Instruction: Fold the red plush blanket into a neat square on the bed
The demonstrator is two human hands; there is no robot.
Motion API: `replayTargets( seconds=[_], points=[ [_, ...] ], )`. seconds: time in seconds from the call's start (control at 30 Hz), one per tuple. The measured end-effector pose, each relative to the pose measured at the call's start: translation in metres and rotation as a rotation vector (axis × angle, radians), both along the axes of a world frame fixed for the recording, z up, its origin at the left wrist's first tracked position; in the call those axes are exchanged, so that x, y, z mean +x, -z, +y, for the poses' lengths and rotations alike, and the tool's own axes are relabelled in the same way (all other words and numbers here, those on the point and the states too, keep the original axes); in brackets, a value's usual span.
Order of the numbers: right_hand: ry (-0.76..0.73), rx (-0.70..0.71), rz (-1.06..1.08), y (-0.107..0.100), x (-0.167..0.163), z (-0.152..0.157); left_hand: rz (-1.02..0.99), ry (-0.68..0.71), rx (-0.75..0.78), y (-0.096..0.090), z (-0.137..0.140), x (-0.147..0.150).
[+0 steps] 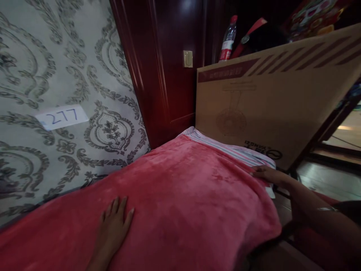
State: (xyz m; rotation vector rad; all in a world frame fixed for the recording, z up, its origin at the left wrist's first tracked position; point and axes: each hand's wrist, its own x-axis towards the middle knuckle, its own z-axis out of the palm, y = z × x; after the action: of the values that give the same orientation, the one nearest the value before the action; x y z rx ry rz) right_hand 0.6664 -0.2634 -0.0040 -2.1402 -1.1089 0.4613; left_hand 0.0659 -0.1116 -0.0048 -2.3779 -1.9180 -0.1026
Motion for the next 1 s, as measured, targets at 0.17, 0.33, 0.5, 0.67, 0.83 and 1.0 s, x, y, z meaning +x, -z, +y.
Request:
replayTargets(
  seconds=[0.17,0.33,0.5,0.67,0.83,1.0],
  points=[
    [0.204,-0.106,-0.345,-0.004,0.005,-0.004,0.004,-0.002,0.017,-0.003,0.0,0.002],
    [0.145,-0.317,-0.566,0.0,-0.003,-0.005,-0.001,0.037,0.007,-0.006,-0.004,0.004],
    [0.053,-0.167,-0.564,-0.008,-0.038,0.046,0.025,0.017,-0.065,-0.006,-0.009,0.006],
    [-0.131,0.041,-0.402,-0.009,-0.101,0.159,0.003,0.018,-0.069,-0.006,-0.011,0.005],
    [-0.086,0.188,-0.287,-0.013,-0.13,0.26,-0.011,0.02,-0.078,-0.004,-0.014,0.002],
    [-0.021,0.245,-0.164,-0.017,-0.127,0.332,-0.071,0.014,-0.064,0.002,-0.017,-0.001]
  ],
)
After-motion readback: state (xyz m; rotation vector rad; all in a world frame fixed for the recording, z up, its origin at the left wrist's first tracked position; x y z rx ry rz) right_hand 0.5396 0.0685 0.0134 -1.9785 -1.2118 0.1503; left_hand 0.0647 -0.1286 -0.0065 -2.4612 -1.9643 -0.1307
